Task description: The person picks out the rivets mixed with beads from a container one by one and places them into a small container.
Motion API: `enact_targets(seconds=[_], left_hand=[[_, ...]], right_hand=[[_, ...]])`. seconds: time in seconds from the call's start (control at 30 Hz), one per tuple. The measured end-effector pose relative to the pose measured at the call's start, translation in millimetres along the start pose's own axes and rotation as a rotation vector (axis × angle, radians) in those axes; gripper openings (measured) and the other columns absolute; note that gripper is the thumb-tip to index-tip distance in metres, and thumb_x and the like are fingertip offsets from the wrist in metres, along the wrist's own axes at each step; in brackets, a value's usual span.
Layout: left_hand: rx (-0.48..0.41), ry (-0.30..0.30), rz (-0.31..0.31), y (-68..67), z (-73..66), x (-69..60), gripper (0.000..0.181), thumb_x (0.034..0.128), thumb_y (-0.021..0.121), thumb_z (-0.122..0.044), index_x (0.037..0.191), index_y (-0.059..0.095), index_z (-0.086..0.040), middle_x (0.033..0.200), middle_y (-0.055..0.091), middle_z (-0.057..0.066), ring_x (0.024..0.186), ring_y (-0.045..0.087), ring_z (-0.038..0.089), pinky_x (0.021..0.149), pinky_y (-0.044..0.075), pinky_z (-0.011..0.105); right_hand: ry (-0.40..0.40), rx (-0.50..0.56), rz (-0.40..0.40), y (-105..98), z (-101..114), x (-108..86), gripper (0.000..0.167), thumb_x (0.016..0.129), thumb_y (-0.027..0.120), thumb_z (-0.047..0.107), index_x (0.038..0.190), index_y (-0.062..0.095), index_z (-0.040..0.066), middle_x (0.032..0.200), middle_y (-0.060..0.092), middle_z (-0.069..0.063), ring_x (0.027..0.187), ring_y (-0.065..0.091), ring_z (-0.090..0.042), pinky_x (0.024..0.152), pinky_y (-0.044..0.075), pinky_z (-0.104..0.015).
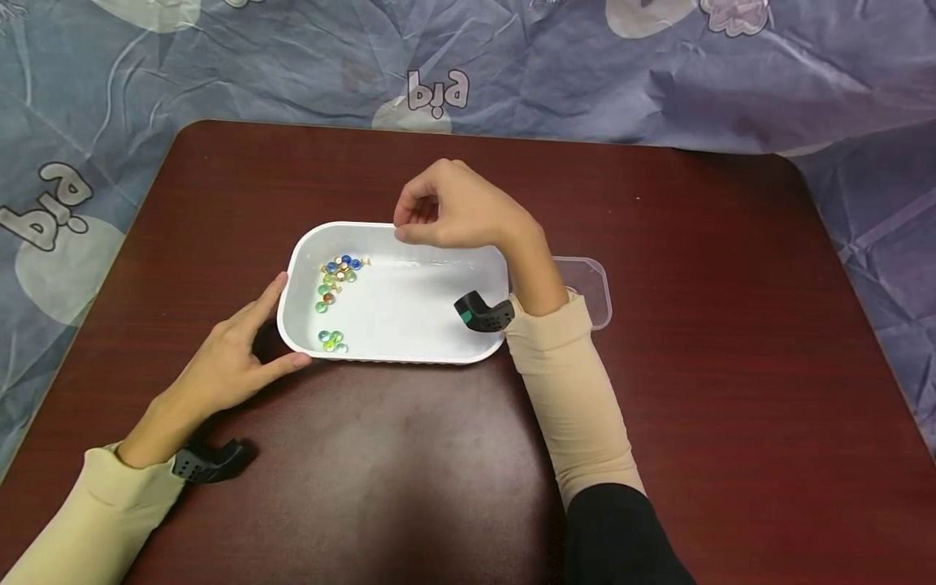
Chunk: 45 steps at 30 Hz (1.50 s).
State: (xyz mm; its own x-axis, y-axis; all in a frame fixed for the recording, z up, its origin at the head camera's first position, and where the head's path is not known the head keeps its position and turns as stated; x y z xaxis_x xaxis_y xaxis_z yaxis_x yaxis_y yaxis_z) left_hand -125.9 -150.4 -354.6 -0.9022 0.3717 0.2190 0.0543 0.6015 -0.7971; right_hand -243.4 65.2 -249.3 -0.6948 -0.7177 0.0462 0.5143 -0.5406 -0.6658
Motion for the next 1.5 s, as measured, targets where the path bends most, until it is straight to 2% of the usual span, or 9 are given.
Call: enact_targets(seconds=[0.43, 0.83, 1.33, 1.5], left_hand=[[-0.008, 0.044, -0.023, -0.6, -2.7, 2.5, 0.1, 0.0841, 0.075, -0.053, 0.159, 0.022, -0.012, 0.139, 0.051, 0.025, 0.123, 0.053, 0.037, 0.095, 0.045, 0.056], [-0.005, 0.031, -0.01, 1.2, -2.6, 3.0, 0.101, 0.0833, 0.077, -0.049, 0.159, 0.021, -0.012, 0.138, 0.052, 0.025, 0.122, 0.054, 0.037, 0.094, 0.046, 0.056], [-0.006, 0.03, -0.016, -0.5, -0.9, 0.8, 0.1, 0.0843, 0.074, -0.054, 0.159, 0.021, -0.012, 0.136, 0.053, 0.026, 0.121, 0.055, 0.038, 0.093, 0.046, 0.056], [-0.005, 0.043, -0.028, -0.9, -1.9, 1.0, 0.1, 0.0847, 0.071, -0.058, 0.159, 0.022, -0.012, 0.135, 0.054, 0.026, 0.12, 0.055, 0.038, 0.093, 0.046, 0.056]], right_hand=[[-0.046, -0.04, 0.038, 17.5, 0.6, 21.0, 0.005, 0.085, 0.071, 0.009, 0.084, 0.075, 0.005, 0.075, 0.067, -0.001, 0.068, 0.058, -0.014, 0.067, 0.049, -0.027], [-0.095, -0.055, 0.047, 26.7, 19.1, 37.9, 0.005, 0.086, 0.072, 0.011, 0.082, 0.075, 0.008, 0.074, 0.067, 0.001, 0.067, 0.058, -0.011, 0.066, 0.049, -0.026], [-0.117, -0.098, 0.065, 31.4, 42.2, 55.6, 0.008, 0.087, 0.072, 0.014, 0.082, 0.074, 0.008, 0.076, 0.067, 0.001, 0.07, 0.059, -0.01, 0.069, 0.049, -0.024], [-0.138, -0.077, 0.058, 34.2, 47.9, 62.0, 0.007, 0.087, 0.072, 0.013, 0.083, 0.074, 0.008, 0.076, 0.068, 0.002, 0.07, 0.061, -0.009, 0.07, 0.05, -0.025]])
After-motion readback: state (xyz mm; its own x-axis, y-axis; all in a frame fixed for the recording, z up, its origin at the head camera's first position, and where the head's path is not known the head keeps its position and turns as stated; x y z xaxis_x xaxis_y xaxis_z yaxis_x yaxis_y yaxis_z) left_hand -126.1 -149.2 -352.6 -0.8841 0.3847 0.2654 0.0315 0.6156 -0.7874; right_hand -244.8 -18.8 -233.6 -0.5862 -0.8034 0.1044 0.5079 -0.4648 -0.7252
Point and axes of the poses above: each hand's wrist, its own x-axis towards the middle knuckle, its own y-axis out of the palm, z = x × y, the point moved 9 cm from there along x, towards the middle knuckle
